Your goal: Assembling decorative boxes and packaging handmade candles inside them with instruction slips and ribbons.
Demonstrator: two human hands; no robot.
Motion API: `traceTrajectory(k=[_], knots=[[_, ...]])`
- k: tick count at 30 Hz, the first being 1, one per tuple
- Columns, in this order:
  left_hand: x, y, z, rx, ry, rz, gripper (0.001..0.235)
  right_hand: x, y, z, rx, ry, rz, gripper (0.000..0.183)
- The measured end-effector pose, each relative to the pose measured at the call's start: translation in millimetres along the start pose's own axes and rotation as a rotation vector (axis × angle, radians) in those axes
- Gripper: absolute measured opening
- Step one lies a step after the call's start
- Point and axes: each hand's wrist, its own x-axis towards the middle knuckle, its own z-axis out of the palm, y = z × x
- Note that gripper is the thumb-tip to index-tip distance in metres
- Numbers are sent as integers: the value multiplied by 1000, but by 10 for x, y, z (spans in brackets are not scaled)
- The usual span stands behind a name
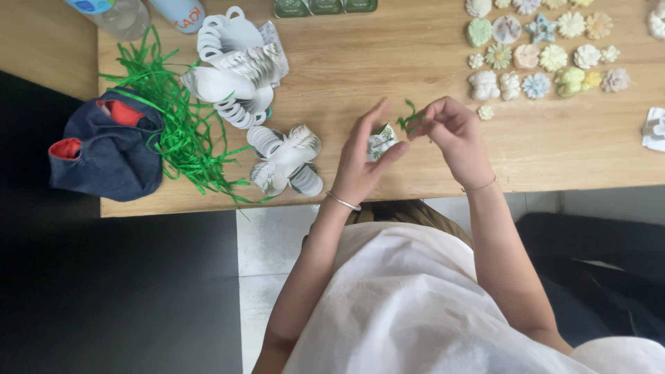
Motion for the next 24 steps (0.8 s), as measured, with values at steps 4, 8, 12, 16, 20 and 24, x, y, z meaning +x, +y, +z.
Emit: traceTrajectory(k=[4,8,12,16,20,24], knots=[[39,141,-184,18,-55,-177,42,-26,68,151,-62,-203,25,8],[-120,80,-448,-109,-175,-294,24,-71,118,249,-25,-286,114,5],[-365,15,-799,-55,-161,-159,25,-33,131,492,587,-477,334,3],[-468,67,-886,-22,-102,-303,26,-99,0,918,487,-407,500,10],[-436,4,-987,-216,-127,-535,26,-155,212,878,143,-592,554,31],[-446,6,-1447,-462,-327,-633,23,-90,483,624,24,-420,533,13]])
